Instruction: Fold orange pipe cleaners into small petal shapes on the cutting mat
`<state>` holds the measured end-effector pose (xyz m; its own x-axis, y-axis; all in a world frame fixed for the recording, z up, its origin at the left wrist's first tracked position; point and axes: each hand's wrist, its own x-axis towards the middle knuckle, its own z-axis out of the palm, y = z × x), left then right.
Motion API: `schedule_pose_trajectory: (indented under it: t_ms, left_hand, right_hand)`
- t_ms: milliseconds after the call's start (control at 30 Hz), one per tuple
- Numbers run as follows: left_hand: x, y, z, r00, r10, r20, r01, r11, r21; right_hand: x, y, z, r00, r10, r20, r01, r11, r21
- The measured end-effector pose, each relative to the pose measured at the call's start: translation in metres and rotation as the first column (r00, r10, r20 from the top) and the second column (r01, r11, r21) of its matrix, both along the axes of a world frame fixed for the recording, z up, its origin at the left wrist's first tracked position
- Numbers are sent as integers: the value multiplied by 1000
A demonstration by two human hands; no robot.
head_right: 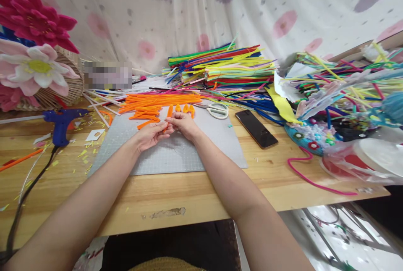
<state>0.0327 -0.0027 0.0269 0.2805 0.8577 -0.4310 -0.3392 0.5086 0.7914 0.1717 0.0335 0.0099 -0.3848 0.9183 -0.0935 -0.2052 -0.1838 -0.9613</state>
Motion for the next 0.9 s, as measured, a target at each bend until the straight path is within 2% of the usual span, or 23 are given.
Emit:
schedule_pose_trajectory:
  t_ms: [100,233,367,467,567,667,800,900]
  left_hand:
    - [2,0,0,998,44,42,-44,999,-19]
    - [2,-1,-1,996,27,81,-23,998,-52]
    - [1,-1,-2,996,6,88,-2,999,-42]
    - [2,-1,-1,998,-17,59,17,1000,-1]
    - [6,0,-4,999,1,-38,3,994,113]
    - [8,0,-11,961,141,-239,-64,951,303]
    - [5,1,-23,842,241,-483,50,856,515]
    - [2,1,-26,821,291,-492,73,800,596]
  right_hand:
    - [2,-1,2,993,102,-55,-105,993,-55]
    - [6,0,4,972,194,-132,-208,972,-105]
    - [6,1,4,969,197,-150,-212,973,-95]
    - [6,3,2,983,149,-110,-157,985,-73]
    - [6,5,-1,997,47,-57,-49,998,-43]
    - [7,10,-4,999,-30,-43,31,999,20]
    - [10,14,-7,998,-55,-39,57,996,63]
    - [12,14,-7,999,-33,-19,34,997,67]
